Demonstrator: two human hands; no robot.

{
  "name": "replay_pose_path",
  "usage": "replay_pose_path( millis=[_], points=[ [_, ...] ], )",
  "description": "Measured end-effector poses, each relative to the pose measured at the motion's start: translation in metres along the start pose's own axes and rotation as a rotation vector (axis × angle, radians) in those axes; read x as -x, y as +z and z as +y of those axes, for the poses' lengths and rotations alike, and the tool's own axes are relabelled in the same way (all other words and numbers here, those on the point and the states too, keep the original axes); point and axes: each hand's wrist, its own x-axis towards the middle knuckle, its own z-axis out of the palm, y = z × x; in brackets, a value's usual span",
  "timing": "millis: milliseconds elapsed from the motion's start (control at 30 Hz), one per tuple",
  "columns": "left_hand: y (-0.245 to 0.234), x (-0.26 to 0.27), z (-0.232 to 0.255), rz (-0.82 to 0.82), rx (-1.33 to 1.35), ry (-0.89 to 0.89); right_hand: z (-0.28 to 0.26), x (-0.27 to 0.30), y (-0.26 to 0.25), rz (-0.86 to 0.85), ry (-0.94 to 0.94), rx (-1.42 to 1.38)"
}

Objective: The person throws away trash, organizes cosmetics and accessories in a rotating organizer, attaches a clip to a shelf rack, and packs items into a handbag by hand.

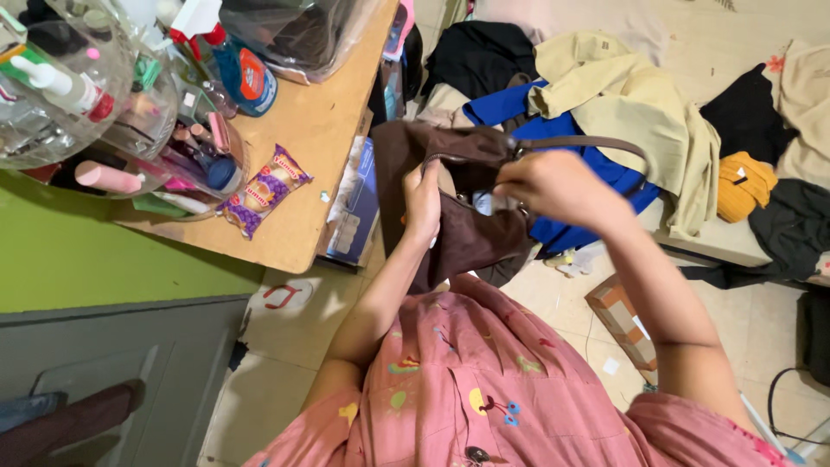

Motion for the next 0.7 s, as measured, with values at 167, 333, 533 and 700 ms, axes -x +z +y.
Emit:
replay_pose_path(
  millis=[167, 333, 533, 700],
  points=[
    [-0.011, -0.013, -0.017, 0.082, -0.155, 0.035, -0.02, 0.007, -0.058, 0.15, 0.137, -0.192],
    [-0.033, -0.02, -0.019, 0.002, 0.078, -0.019, -0.024, 0.004, -0.083, 0.325, 0.126, -0.348],
    [-0.028, -0.008, -0.006, 0.034, -0.114, -0.181, -0.035, -0.011, -0.112, 0.603, 0.02, -0.498],
    [-0.022, -0.002, -0.013, -0.031, -0.136, -0.134, -0.029, -0.008, -0.127, 0.774, 0.034, -0.592]
  ],
)
